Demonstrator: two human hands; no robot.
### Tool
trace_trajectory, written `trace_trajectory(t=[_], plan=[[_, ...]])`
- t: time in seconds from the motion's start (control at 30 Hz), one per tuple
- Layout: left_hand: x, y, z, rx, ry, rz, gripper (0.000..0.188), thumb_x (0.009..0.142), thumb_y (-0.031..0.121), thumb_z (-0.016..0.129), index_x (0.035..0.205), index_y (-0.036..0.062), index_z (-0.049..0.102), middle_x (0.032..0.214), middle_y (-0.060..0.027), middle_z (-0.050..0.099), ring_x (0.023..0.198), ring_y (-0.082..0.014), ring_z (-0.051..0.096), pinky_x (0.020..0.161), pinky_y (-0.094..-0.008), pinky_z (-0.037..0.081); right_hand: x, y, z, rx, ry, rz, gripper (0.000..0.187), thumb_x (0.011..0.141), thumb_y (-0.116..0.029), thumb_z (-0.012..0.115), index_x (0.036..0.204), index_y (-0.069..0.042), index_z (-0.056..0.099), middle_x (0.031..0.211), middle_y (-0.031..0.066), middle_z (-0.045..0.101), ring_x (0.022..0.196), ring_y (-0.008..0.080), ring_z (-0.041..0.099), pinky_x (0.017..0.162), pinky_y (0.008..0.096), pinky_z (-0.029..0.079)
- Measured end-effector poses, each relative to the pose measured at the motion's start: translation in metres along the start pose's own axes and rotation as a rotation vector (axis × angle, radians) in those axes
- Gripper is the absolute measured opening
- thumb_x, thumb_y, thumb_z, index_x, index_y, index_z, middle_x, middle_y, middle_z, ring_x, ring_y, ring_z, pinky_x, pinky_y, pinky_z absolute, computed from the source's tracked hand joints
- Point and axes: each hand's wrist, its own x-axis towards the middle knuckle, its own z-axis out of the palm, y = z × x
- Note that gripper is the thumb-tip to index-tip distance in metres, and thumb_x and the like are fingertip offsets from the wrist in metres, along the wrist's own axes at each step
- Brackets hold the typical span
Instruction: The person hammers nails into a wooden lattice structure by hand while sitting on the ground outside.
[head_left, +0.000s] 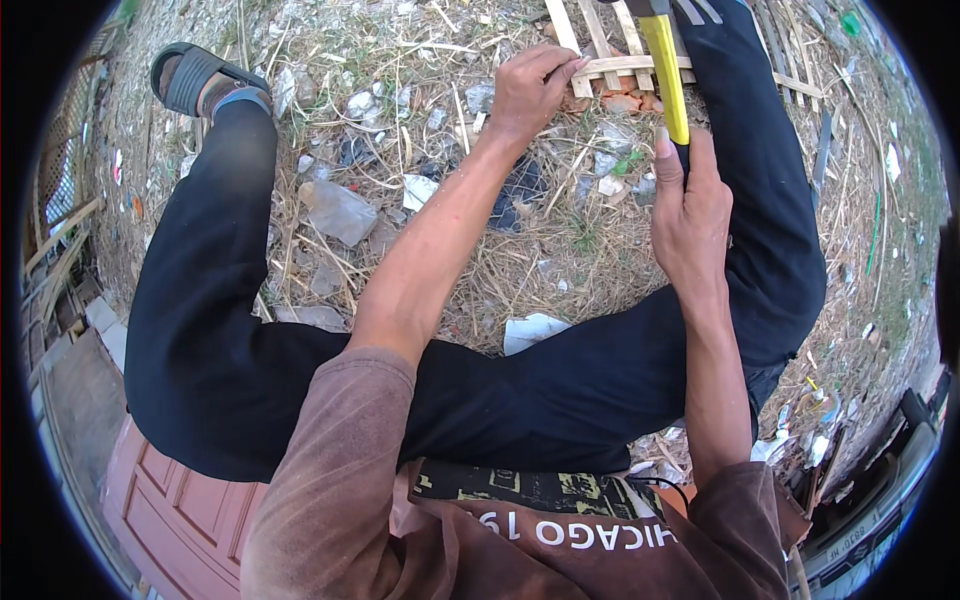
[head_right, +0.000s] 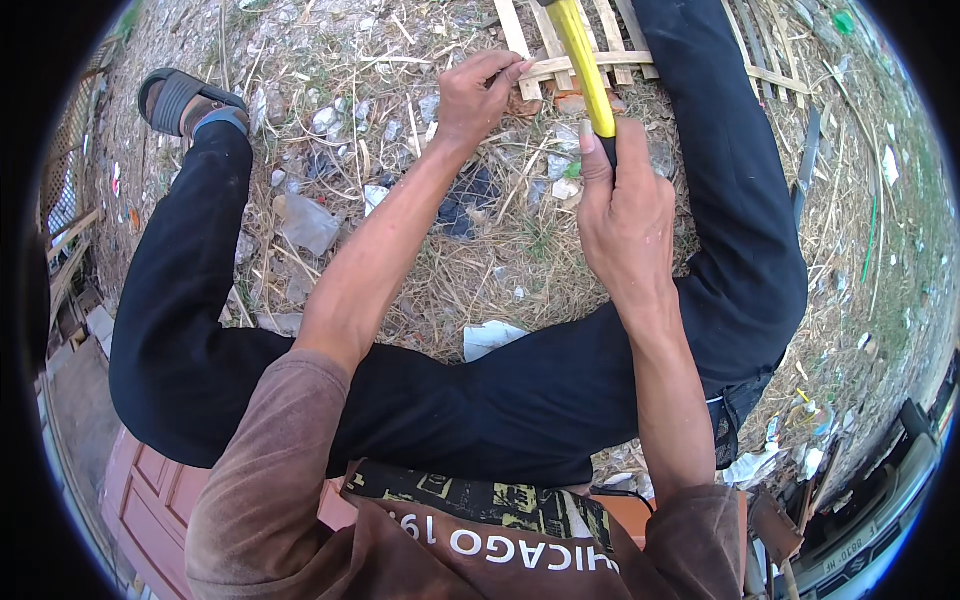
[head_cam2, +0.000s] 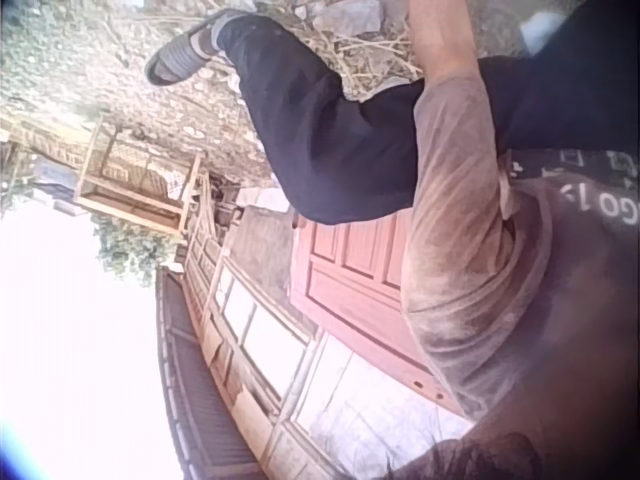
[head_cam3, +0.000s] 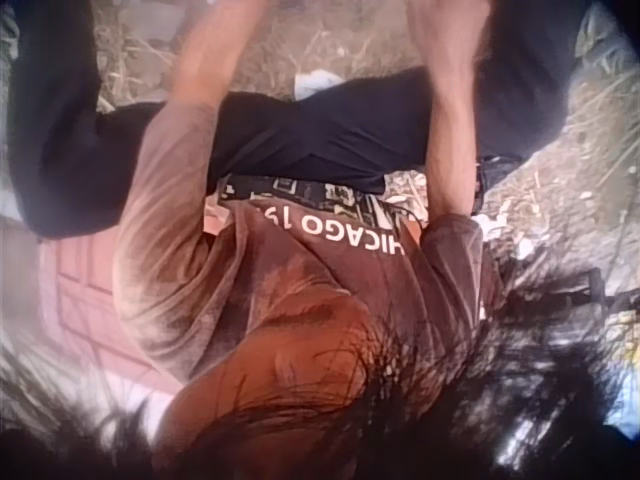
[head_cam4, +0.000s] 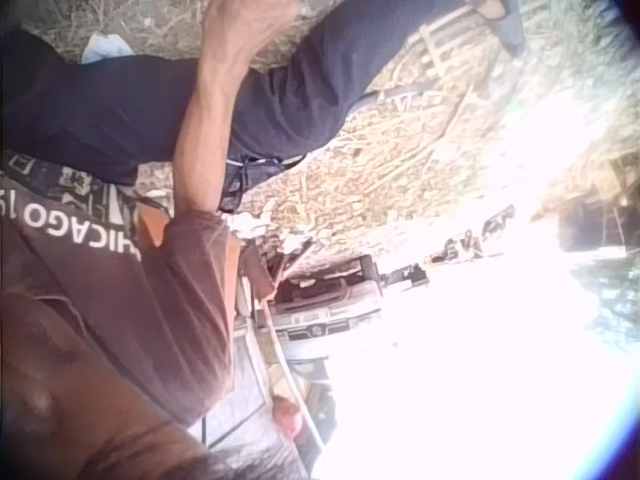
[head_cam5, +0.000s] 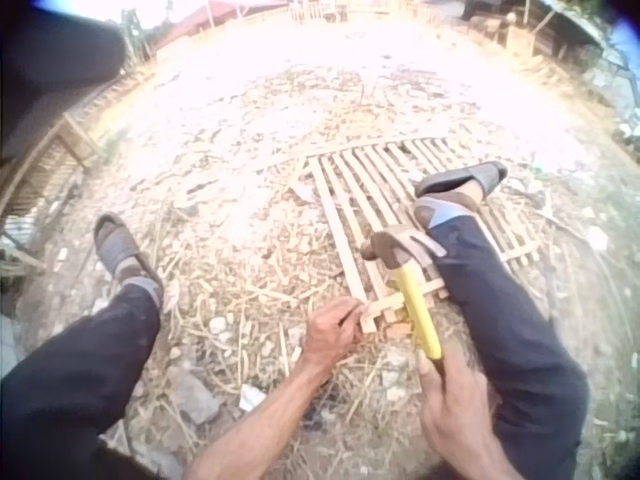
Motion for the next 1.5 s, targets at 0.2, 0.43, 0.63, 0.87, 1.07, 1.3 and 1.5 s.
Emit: trace_trajectory(t=[0.2,0.43,0.63,0.87,1.07,1.3,1.5], plan=[[0.005,-0.004,0.011,0.006,0.033,0.06,0.013,0.085,0.013,0.074,0.091,0.001,0.073,0.086,-0.0113,0.073,0.073,-0.0214,0.071,0.064,-0.0309,0.056,0.006,0.012,0.0,-0.098,-0.022,0.04,0.017,0.102,-0.02,0.052,0.106,-0.004,0.047,0.061,0.0252,0.056,0.059,0.0482,0.058,0.049,0.0537,0.038],[0.0,-0.003,0.012,0.003,0.056,0.082,0.014,0.085,0.013,0.074,0.091,0.0006,0.073,0.085,-0.0115,0.073,0.073,-0.021,0.07,0.064,-0.0309,0.055,-0.002,0.022,0.013,-0.264,-0.15,0.031,0.016,0.101,-0.016,0.053,0.107,-0.002,0.048,0.059,0.0213,0.055,0.054,0.0456,0.058,0.047,0.0505,0.039],[-0.002,-0.003,0.003,0.036,0.037,0.055,0.013,0.085,0.013,0.075,0.091,0.0014,0.075,0.086,-0.0103,0.073,0.074,-0.0206,0.071,0.064,-0.0299,0.056,0.003,-0.019,-0.005,0.001,0.041,-0.034,0.017,0.101,-0.016,0.053,0.101,-0.002,0.045,0.061,0.025,0.055,0.057,0.0467,0.059,0.046,0.0512,0.038],[0.002,-0.006,0.008,0.035,0.075,0.053,0.013,0.083,0.015,0.076,0.087,0.002,0.075,0.085,-0.0105,0.073,0.074,-0.0226,0.071,0.065,-0.0323,0.056,0.003,-0.01,0.0,-0.073,0.019,0.07,0.014,0.102,-0.017,0.051,0.1,-0.003,0.046,0.06,0.022,0.055,0.056,0.0438,0.06,0.046,0.0481,0.039],[-0.003,-0.003,0.014,0.04,0.085,0.046,0.013,0.082,0.014,0.077,0.089,0.0026,0.076,0.085,-0.0092,0.073,0.073,-0.0201,0.07,0.064,-0.0308,0.055,0.0,0.029,0.014,-0.266,-0.111,0.006,0.014,0.1,-0.014,0.054,0.099,-0.003,0.046,0.063,0.0259,0.057,0.062,0.0478,0.06,0.047,0.052,0.038],[-0.005,-0.006,0.003,0.074,0.087,0.048,0.011,0.081,0.013,0.078,0.088,0.0043,0.077,0.085,-0.0062,0.072,0.075,-0.0185,0.068,0.068,-0.0307,0.054,0.002,-0.014,-0.002,-0.004,0.095,-0.085,0.016,0.101,-0.016,0.054,0.099,-0.002,0.046,0.059,0.0221,0.054,0.055,0.045,0.058,0.046,0.0484,0.039],[-0.005,-0.001,0.015,0.037,0.071,0.002,0.011,0.08,0.015,0.079,0.087,0.0064,0.078,0.085,-0.0059,0.073,0.077,-0.0195,0.069,0.069,-0.032,0.055,0.007,0.005,-0.001,-0.085,-0.012,0.021,0.017,0.101,-0.017,0.053,0.1,-0.002,0.047,0.062,0.024,0.056,0.058,0.0473,0.058,0.048,0.0512,0.039]])
